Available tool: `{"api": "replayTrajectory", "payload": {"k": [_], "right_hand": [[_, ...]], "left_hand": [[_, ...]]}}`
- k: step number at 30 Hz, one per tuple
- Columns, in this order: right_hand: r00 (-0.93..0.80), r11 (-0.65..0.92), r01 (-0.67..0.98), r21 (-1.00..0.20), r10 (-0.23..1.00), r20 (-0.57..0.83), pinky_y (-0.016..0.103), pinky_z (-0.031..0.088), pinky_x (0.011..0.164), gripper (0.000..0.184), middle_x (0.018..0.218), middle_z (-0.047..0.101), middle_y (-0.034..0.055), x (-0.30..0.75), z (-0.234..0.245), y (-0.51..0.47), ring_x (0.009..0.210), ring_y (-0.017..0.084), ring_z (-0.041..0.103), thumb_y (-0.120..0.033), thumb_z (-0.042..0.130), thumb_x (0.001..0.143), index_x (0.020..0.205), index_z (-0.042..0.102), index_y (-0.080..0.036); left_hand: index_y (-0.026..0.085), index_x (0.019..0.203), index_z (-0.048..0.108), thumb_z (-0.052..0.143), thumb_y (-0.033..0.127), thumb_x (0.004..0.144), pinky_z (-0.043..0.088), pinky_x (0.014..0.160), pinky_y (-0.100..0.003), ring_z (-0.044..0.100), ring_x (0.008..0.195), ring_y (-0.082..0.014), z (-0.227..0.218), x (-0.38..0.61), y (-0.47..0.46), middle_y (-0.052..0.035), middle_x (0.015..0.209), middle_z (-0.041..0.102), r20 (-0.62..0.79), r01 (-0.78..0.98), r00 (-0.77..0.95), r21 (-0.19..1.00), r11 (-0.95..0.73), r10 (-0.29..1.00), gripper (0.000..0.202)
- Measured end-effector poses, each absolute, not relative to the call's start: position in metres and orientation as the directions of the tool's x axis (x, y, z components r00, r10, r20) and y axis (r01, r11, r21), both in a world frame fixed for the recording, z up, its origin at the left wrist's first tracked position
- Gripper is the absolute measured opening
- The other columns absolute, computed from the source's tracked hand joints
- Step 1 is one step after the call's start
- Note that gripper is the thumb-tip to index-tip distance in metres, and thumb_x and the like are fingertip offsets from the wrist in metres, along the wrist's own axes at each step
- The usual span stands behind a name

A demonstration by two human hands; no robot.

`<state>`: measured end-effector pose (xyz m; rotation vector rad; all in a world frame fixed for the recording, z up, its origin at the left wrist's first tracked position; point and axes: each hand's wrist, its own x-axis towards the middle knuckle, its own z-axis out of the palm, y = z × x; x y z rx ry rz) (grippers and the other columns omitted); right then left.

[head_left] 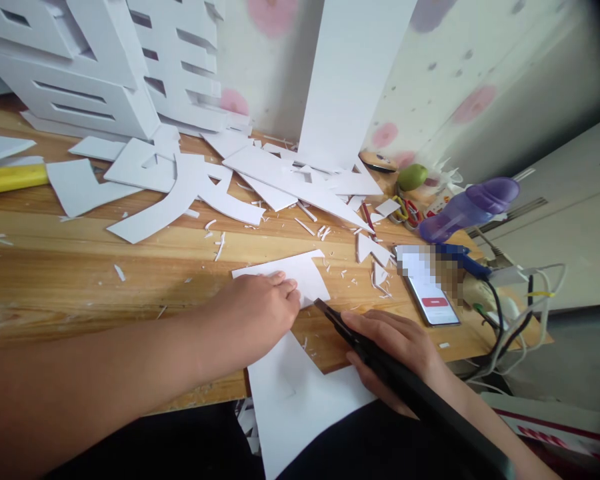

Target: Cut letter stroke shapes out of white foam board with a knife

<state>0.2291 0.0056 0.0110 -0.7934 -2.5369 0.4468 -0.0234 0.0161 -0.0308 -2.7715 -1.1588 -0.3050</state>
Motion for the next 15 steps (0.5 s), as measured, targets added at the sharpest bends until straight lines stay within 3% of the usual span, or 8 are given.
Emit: {"api": "replayTrajectory", "payload": {"k": [6,9,12,15], "right_hand": [[-0.519,0.638,0.597,-0.486,0.769,0.373,0.021,0.057,0.063,0.027,0.088,0.073,0.0029,0.242,0.016,-0.003,0.072,0.016,0.071,-0.024,0.060,0.086,0.113,0.059,-0.025],[-0.502,0.627,0.571,-0.530,0.777,0.380,0.020,0.057,0.066,0.027,0.090,0.074,0.0031,0.234,0.017,0.008,0.075,0.015,0.071,-0.028,0.064,0.085,0.112,0.061,-0.024],[-0.523,0.655,0.544,-0.525,0.754,0.398,0.021,0.058,0.069,0.030,0.092,0.074,0.0051,0.222,0.014,0.022,0.078,0.015,0.071,-0.019,0.066,0.082,0.111,0.062,-0.021],[-0.526,0.668,0.510,-0.541,0.740,0.418,0.023,0.058,0.070,0.031,0.092,0.074,0.0051,0.212,0.010,0.031,0.077,0.016,0.071,-0.016,0.066,0.081,0.112,0.063,-0.021]], "left_hand": [[0.005,0.118,0.064,0.050,0.006,0.082,0.051,0.096,-0.041,0.062,0.116,-0.0285,-0.029,-0.025,0.016,-0.0188,0.123,0.067,0.134,0.664,0.748,-0.142,-0.734,0.650,0.039],[0.011,0.121,0.064,0.046,0.010,0.084,0.051,0.098,-0.040,0.061,0.118,-0.0262,-0.029,-0.025,0.016,-0.0139,0.126,0.066,0.115,0.664,0.748,-0.156,-0.731,0.654,0.041],[0.018,0.123,0.064,0.041,0.015,0.087,0.052,0.100,-0.040,0.061,0.118,-0.0239,-0.029,-0.025,0.017,-0.0076,0.126,0.067,0.125,0.667,0.745,-0.154,-0.729,0.656,0.043],[0.017,0.123,0.065,0.036,0.013,0.086,0.054,0.097,-0.041,0.062,0.117,-0.0248,-0.027,-0.025,0.016,-0.0088,0.125,0.067,0.125,0.665,0.747,-0.152,-0.731,0.653,0.047]]}}
